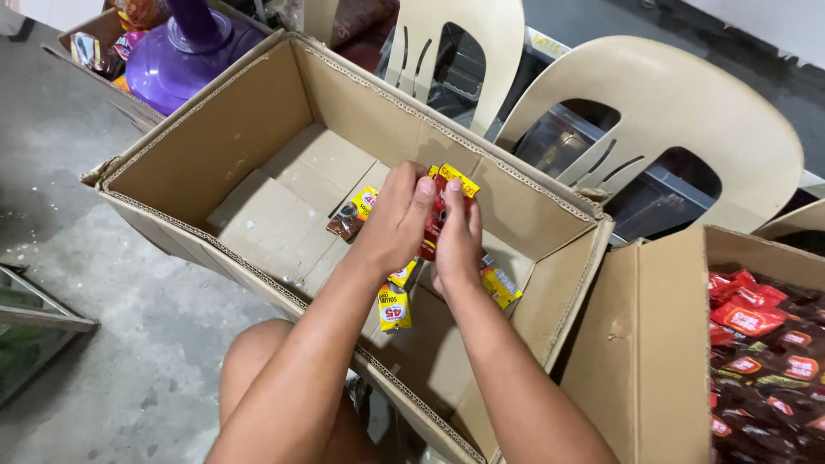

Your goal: Sorting coffee sachets into cardboard boxes and arranging condiment bottles on shelves.

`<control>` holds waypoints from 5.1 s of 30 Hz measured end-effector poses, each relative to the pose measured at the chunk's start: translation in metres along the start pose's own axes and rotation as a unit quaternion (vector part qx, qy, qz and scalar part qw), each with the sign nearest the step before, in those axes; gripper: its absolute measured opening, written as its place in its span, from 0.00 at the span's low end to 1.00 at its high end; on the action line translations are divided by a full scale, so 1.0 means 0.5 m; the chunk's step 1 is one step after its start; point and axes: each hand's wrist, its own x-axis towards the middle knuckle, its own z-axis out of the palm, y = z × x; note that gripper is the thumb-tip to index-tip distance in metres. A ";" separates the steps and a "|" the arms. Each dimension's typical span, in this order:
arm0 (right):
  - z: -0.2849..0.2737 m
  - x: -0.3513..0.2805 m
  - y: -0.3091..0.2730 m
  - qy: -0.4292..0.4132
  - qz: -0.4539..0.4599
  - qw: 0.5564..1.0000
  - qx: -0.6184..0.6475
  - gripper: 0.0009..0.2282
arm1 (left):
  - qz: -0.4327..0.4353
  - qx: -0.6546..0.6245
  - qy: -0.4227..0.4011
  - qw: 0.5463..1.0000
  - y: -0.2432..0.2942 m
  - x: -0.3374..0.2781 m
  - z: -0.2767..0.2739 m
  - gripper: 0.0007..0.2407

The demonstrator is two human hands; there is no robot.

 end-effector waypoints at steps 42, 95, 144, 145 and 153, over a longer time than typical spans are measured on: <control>-1.160 -0.218 -0.696 -0.089 0.091 0.964 -0.232 0.28 | 0.136 0.071 -0.463 0.873 0.741 -0.032 0.603 0.26; -1.015 -0.195 -0.581 -0.369 0.065 0.606 -0.702 0.24 | 0.279 0.326 -0.520 0.738 0.666 -0.001 0.737 0.07; -1.160 -0.131 -0.503 -0.275 0.417 0.824 -0.266 0.22 | 0.271 0.217 -0.606 0.716 0.651 0.016 0.729 0.11; -1.174 -0.134 -0.498 -0.184 0.470 0.859 -0.082 0.21 | 0.272 0.231 -0.604 0.712 0.648 0.013 0.731 0.12; -1.191 -0.105 -0.495 -0.342 0.435 0.815 -0.171 0.17 | 0.229 0.196 -0.592 0.747 0.643 0.047 0.728 0.08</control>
